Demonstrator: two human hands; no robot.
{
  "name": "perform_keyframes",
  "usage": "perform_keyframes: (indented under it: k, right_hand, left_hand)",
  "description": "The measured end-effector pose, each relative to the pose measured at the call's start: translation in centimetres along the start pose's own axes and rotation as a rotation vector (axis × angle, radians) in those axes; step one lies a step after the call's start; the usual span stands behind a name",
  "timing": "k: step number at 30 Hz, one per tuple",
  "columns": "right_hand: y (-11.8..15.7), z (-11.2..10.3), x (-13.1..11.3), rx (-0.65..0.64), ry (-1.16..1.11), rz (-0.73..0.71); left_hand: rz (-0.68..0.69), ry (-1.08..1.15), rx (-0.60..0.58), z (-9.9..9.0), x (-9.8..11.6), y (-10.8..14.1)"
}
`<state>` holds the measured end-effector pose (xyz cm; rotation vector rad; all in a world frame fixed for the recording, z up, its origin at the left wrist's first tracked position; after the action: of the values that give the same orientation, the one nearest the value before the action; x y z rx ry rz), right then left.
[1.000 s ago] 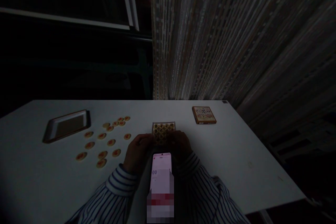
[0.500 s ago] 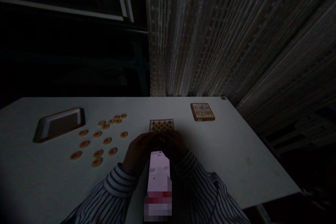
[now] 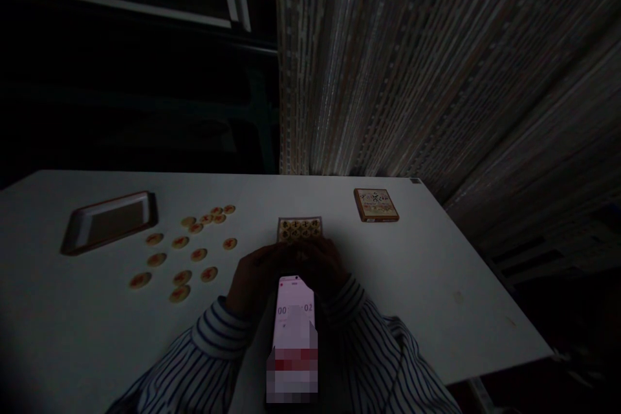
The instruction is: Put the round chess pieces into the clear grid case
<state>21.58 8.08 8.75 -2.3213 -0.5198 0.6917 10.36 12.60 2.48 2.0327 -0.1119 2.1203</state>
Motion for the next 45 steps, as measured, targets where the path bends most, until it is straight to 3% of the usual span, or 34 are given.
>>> perform_keyframes:
  k: [9,17,26,45]
  right_hand:
    - [0.1,-0.6,1.4,-0.006,0.041,0.061]
    - [0.8,-0.6,3.7,-0.078,0.078,0.094]
    - [0.9,-0.8,5.8,-0.153,0.071,0.125]
    - [2.4,1.1,7.2,-0.249,0.058,0.070]
  left_hand:
    - [0.044,-0.059,0.213,-2.6,0.1,-0.1]
    - [0.064,-0.060,0.323,-4.3,-0.5,-0.2]
    - [0.044,-0.051,0.303,-4.1,-1.5,-0.5]
    - [0.031,-0.046,0.247,-3.9,-2.2,-0.8]
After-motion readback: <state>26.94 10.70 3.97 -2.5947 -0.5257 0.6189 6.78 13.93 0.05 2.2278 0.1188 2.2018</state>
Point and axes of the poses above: each hand's wrist, its own y-axis away from the middle knuckle, its own z-axis out of the palm, x = y × z, the point moved 10 cm from there along -y, towards the middle knuckle, and after that the axes turned 2 degrees about y, right-handed, at the moved point
